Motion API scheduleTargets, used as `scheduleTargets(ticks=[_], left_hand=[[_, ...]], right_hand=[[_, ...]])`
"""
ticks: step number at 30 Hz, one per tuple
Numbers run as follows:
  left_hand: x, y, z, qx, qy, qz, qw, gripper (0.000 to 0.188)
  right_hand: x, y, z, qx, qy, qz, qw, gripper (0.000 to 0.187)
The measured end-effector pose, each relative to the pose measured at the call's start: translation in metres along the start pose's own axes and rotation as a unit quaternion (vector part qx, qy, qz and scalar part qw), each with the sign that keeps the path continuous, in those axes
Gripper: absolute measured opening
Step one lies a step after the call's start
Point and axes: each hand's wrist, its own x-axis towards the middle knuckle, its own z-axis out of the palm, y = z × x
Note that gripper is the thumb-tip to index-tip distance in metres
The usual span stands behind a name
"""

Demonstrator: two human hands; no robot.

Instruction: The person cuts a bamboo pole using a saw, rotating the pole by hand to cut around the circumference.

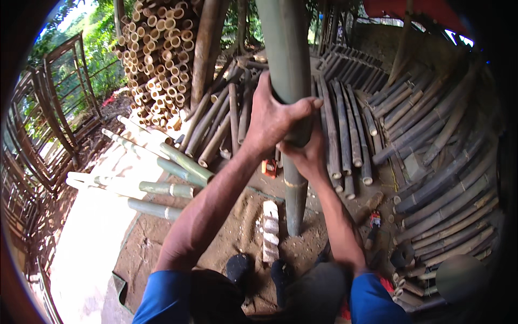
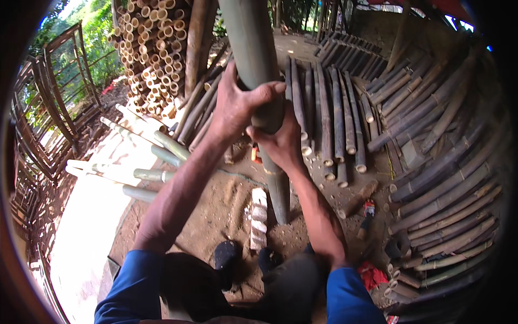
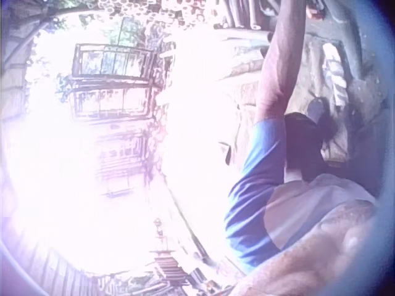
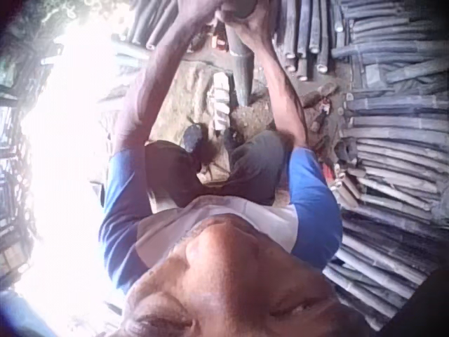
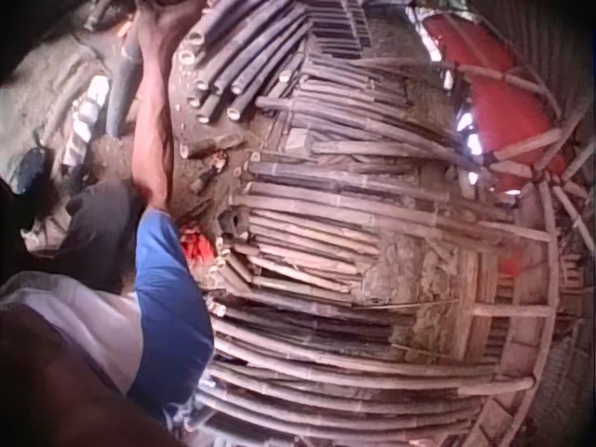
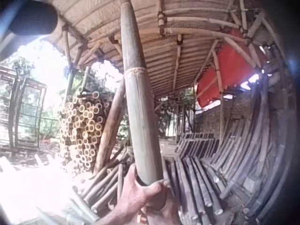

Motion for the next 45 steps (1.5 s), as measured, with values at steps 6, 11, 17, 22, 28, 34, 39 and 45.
scheduleTargets(ticks=[6,11,17,22,28,34,39,45], left_hand=[[-0.021,0.028,-0.004,0.042,0.08,-0.021,0.996,0.048],[-0.042,0.039,-0.028,0.049,0.095,-0.045,0.993,0.044],[-0.049,0.04,-0.052,0.044,0.12,-0.047,0.991,0.047],[-0.059,0.037,-0.085,0.056,0.146,-0.065,0.986,0.046],[-0.048,0.01,-0.085,-0.033,0.175,-0.063,0.982,0.052],[-0.089,0.029,-0.147,0.026,0.272,-0.051,0.96,0.038],[-0.117,-0.03,-0.15,-0.076,0.343,-0.108,0.93,0.042],[-0.191,-0.086,-0.19,-0.153,0.494,-0.126,0.846,0.035]], right_hand=[[-0.026,-0.007,0.012,0.032,-0.075,-0.001,0.997,0.089],[-0.119,0.069,-0.013,0.088,-0.17,0.028,0.981,0.117],[-0.304,0.212,-0.068,-0.16,-0.336,0.243,0.896,0.117],[-0.332,0.218,-0.043,-0.113,-0.344,0.412,0.836,0.113],[-0.373,0.323,-0.129,-0.175,-0.25,0.245,0.92,0.105],[-0.367,0.26,-0.08,-0.21,-0.266,0.234,0.911,0.098],[-0.32,0.267,-0.186,-0.574,-0.25,-0.21,0.751,0.072],[-0.297,0.23,-0.258,-0.447,-0.181,0.232,0.845,0.099]])
